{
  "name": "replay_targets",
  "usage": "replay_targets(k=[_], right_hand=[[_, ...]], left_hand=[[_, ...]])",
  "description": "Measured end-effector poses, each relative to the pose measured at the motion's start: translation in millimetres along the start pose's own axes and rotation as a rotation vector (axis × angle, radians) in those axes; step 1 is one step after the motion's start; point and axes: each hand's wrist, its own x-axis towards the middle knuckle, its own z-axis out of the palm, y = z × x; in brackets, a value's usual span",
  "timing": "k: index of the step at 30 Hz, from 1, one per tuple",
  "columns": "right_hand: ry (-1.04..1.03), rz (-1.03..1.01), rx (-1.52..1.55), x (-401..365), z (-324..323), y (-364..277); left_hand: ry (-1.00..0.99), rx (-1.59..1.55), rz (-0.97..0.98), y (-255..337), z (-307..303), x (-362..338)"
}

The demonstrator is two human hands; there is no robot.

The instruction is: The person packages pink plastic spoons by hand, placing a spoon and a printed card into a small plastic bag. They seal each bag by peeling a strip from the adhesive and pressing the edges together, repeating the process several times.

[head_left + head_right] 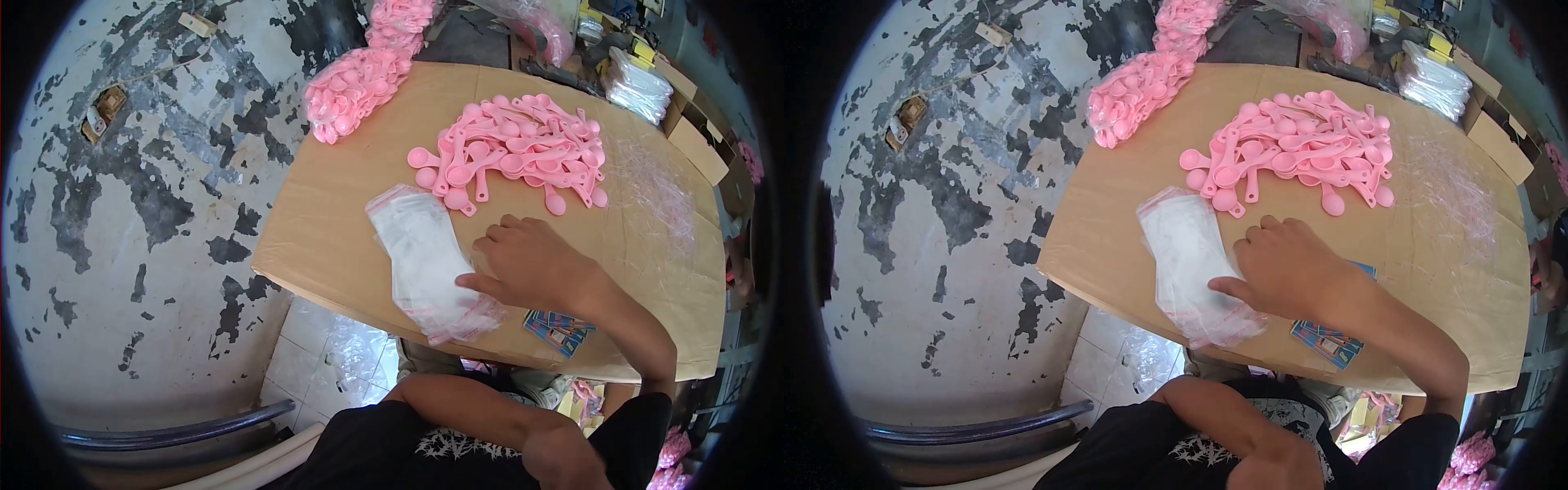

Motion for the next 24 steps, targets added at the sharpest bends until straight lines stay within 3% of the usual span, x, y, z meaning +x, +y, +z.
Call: replay_targets(k=[1, 4, 8, 10, 12, 13, 15, 17, 18, 19, 21, 24], right_hand=[[-0.079, 0.044, -0.051, 6.9, 5.4, 0.6], [0.013, 0.103, -0.007, 18.3, 24.1, 2.2], [-0.145, 0.071, 0.261, 28.7, 18.5, 16.2], [-0.208, 0.069, 0.39, 28.3, 11.1, 20.8], [-0.107, 0.016, 0.499, 26.2, 24.0, 30.5], [-0.043, -0.008, 0.546, 25.8, 26.9, 36.6], [-0.076, -0.038, 0.55, 20.8, 24.6, 40.3], [-0.093, -0.048, 0.556, 17.4, 22.2, 44.3], [-0.102, -0.046, 0.564, 15.8, 23.1, 44.7], [-0.11, -0.046, 0.574, 15.4, 24.2, 45.4], [-0.037, -0.049, 0.62, 15.6, 27.3, 47.3], [0.032, 0.015, 0.647, 17.1, 26.7, 52.2]], left_hand=[[0.008, 0.001, -0.005, -0.5, -0.2, 0.6], [0.025, 0.02, -0.015, 2.5, -0.8, -1.7], [0.082, 0.076, -0.037, 11.4, 2.3, -5.5], [0.177, 0.151, -0.059, 21.2, 10.3, -13.6], [0.331, 0.346, -0.083, 38.4, 25.6, -26.9], [0.411, 0.515, -0.087, 45.9, 36.3, -35.1], [0.618, 1.265, -0.032, 63.8, 51.9, -76.5], [0.986, 2.097, -0.104, 63.3, 81.7, -113.3], [1.317, 2.4, -0.109, 59.6, 94.8, -119.7], [1.449, 2.655, -0.181, 65.0, 104.1, -134.9], [1.661, 2.838, -0.38, 68.5, 115.8, -157.3], [1.694, 2.797, -0.533, 68.2, 119.2, -169.1]])
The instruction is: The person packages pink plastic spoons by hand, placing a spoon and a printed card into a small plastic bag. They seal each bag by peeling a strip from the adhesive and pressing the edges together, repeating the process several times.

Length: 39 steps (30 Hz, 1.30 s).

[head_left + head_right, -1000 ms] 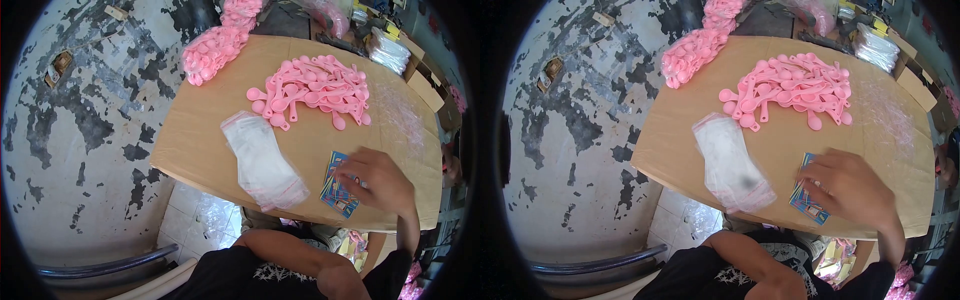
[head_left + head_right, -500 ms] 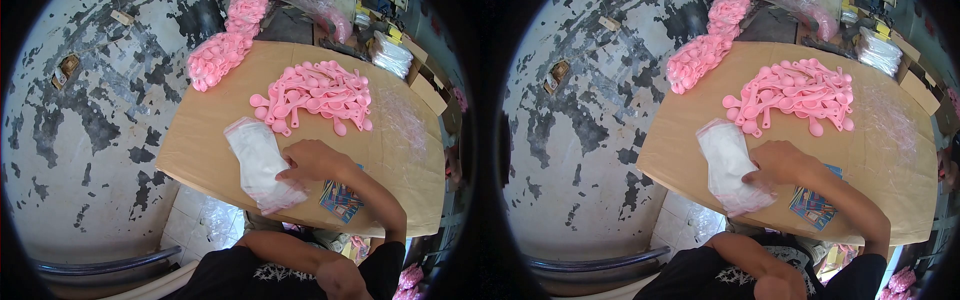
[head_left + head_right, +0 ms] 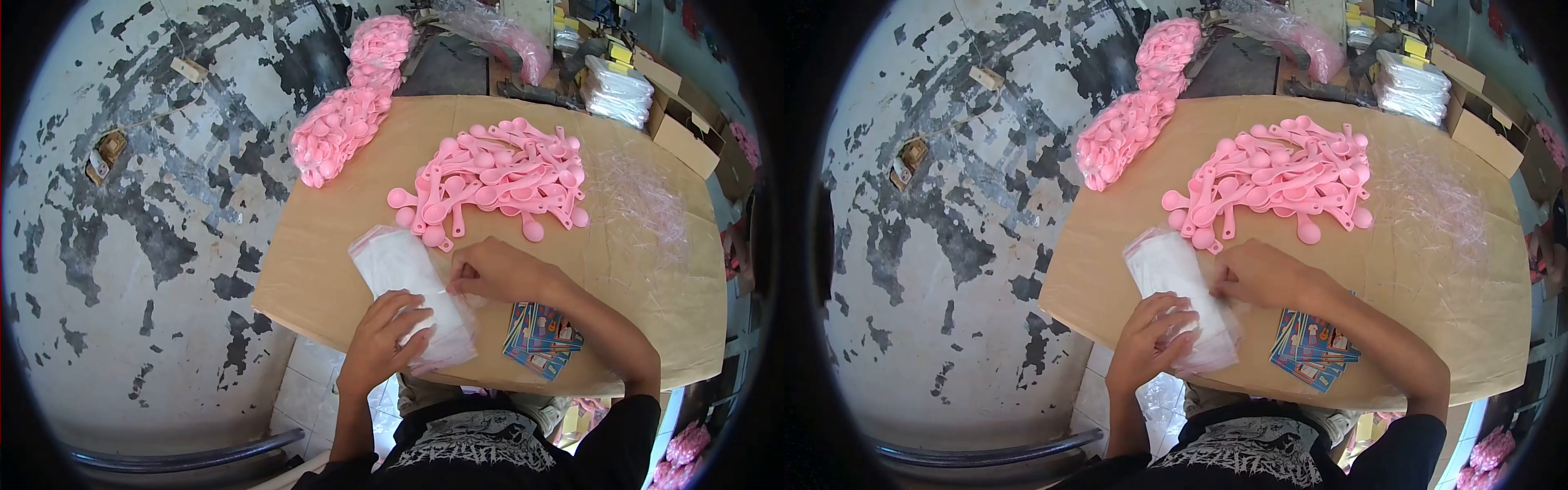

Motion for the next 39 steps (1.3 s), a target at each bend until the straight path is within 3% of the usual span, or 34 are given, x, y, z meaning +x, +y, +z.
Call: replay_targets(k=[4, 7, 9, 12, 15, 18, 20, 23, 29, 32, 35, 39], right_hand=[[0.1, -0.079, -0.12, -4.6, -13.1, 18.7], [0.099, 0.067, -0.061, -22.1, -44.7, -9.0], [0.151, 0.039, 0.12, -28.9, -52.0, -14.8], [0.205, -0.061, 0.265, -37.8, -51.6, -34.9], [0.186, -0.086, 0.219, -50.7, -35.8, -60.6], [0.124, 0.037, -0.059, -74.9, -41.5, -67.7], [0.134, 0.022, -0.359, -102.7, -40.3, -44.8], [0.121, 0.168, -0.568, -142.0, -35.9, -14.6], [0.215, 0.307, 0.07, -153.8, -32.9, 21.0], [0.251, 0.364, 0.096, -141.2, -41.4, 9.8], [0.253, 0.265, 0.01, -127.0, -49.5, -6.7], [0.147, 0.227, -0.311, -114.8, -62.6, -17.8]], left_hand=[[-0.005, -0.042, -0.042, -5.9, 1.3, -3.8], [-0.04, -0.049, -0.034, -13.2, -2.9, -5.7], [-0.098, -0.033, 0.004, -17.1, -8.8, -5.0], [-0.058, -0.504, 0.04, 10.5, -17.9, 25.6], [-0.059, -1.076, -0.446, 32.1, 2.6, 50.9], [-0.068, -1.348, -0.272, 31.0, 7.3, 80.1], [0.048, -1.367, -0.269, 32.2, 9.0, 83.6], [0.168, -1.376, -0.262, 42.3, 4.5, 84.6], [0.289, -1.282, -0.283, 54.6, 10.7, 74.5], [0.334, -1.195, -0.247, 58.7, 13.0, 71.7], [0.374, -1.145, -0.242, 60.7, 16.3, 67.0], [0.424, -1.185, -0.253, 58.4, 19.6, 65.0]])
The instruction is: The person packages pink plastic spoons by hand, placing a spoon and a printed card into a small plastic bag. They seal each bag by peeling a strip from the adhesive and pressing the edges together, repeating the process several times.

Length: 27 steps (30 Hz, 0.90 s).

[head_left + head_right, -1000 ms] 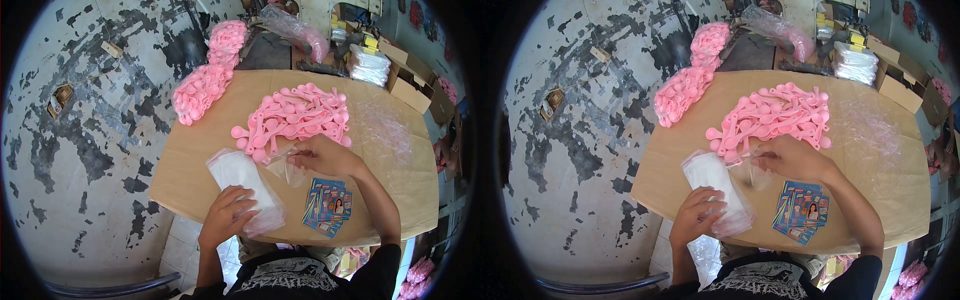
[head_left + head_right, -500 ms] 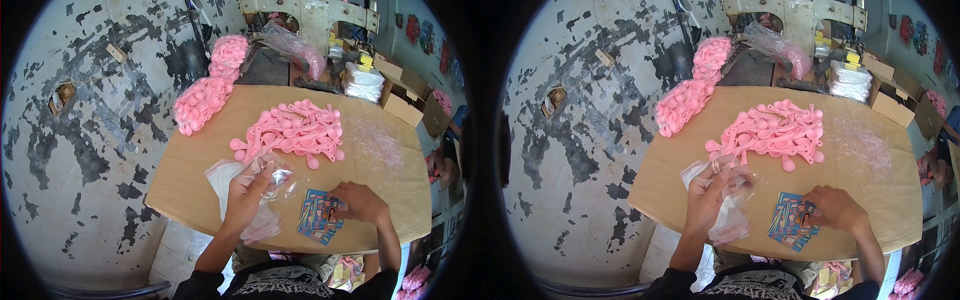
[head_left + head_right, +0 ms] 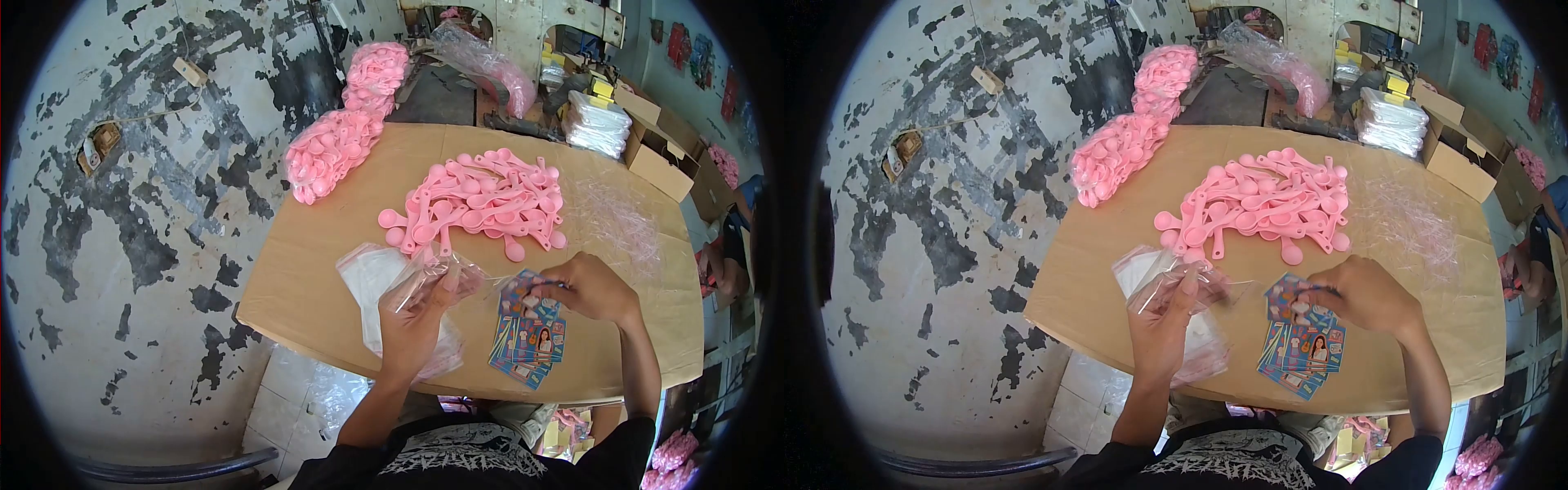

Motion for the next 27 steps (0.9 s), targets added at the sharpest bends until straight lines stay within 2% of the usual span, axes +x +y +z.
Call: replay_targets(k=[2, 5, 8, 11, 14, 17, 20, 23, 26, 27], right_hand=[[-0.12, -0.025, -0.177, 1.0, -4.6, -3.8], [0.055, -0.237, -0.184, 9.0, 9.8, 20.5], [0.197, -0.215, -0.082, 14.7, -0.5, 0.2], [-0.024, -0.003, -0.113, 15.7, -11.5, -1.5], [-0.093, -0.101, 0.092, 20.2, -6.6, 10.2], [-0.124, -0.011, 0.063, 20.7, -3.2, 11.5], [0.144, -0.182, -0.021, 25.6, 4.0, 14.4], [0.257, -0.195, 0.159, 37.5, 7.1, 24.7], [0.151, -0.006, 0.618, 38.5, 3.3, -10.3], [0.137, -0.052, 0.608, 42.2, 5.8, -13.6]], left_hand=[[0.015, -0.005, -0.006, 1.8, -0.3, -1.4], [0.033, 0.066, 0.006, 6.1, 0.2, -2.8], [0.038, 0.088, 0.028, 2.5, -2.7, -0.3], [0.039, 0.047, 0.026, -0.8, -5.2, 2.9], [0.047, -0.042, 0.014, -6.0, -6.3, 6.2], [0.06, -0.071, 0.015, -6.1, -4.6, 6.8], [0.082, -0.078, 0.015, -7.6, -3.5, 10.7], [0.112, -0.046, 0.035, -6.8, -4.9, 12.6], [0.16, -0.046, 0.071, -14.1, -8.5, 17.3], [0.171, -0.063, 0.072, -16.8, -9.3, 18.5]])
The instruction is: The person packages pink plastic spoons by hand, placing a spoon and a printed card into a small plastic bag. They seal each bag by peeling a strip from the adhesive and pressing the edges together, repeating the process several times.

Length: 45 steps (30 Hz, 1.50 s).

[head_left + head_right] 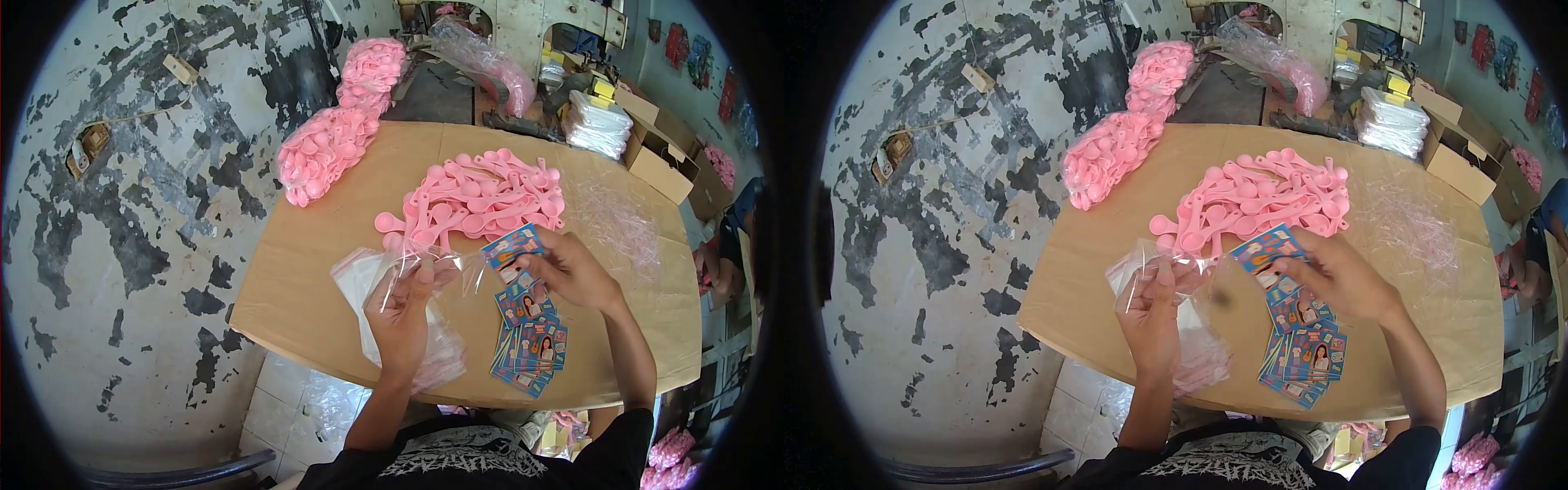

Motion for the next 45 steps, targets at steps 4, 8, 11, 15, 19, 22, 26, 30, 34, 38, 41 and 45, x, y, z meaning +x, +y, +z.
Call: replay_targets(k=[4, 8, 11, 15, 19, 22, 26, 30, 34, 38, 41, 45], right_hand=[[-0.076, -0.089, -0.06, 14.3, 18.3, -8.2], [-0.037, -0.238, -0.226, 25.3, 32.7, -7.6], [-0.145, -0.282, -0.349, 29.4, 31.8, -19.2], [-0.195, -0.191, -0.259, 29.6, 33.5, -33.5], [-0.071, -0.155, -0.235, 31.2, 31.2, -17.1], [0.049, -0.212, -0.092, 34.0, 27.2, 3.8], [0.095, -0.291, -0.057, 33.8, 35.0, 10.8], [0.043, -0.225, -0.153, 34.4, 45.8, -1.2], [-0.07, -0.305, -0.188, 34.8, 43.0, -8.9], [-0.102, -0.245, -0.077, 31.4, 42.7, -3.7], [-0.194, -0.187, -0.086, 28.7, 40.0, -6.1], [-0.104, -0.184, -0.084, 26.8, 48.6, -8.5]], left_hand=[[0.04, 0.076, -0.037, -5.2, -0.9, 1.1], [0.068, -0.006, -0.052, -6.7, -3.0, 4.0], [0.077, -0.022, -0.054, -6.4, -1.3, 6.2], [0.081, -0.026, -0.047, -6.1, -7.8, 7.9], [0.136, -0.175, -0.022, -3.1, -8.7, 13.1], [0.156, -0.172, -0.035, -0.9, -10.5, 13.6], [0.132, -0.124, -0.05, -4.1, -11.6, 12.5], [0.099, -0.145, -0.045, -2.4, -3.7, 10.4], [0.036, -0.101, -0.083, -8.8, -10.0, 9.1], [-0.059, 0.005, -0.181, -8.3, -13.0, 5.9], [-0.107, -0.093, -0.177, -2.0, -12.2, 6.4], [-0.271, 0.121, -0.147, -17.2, -13.5, 4.1]])
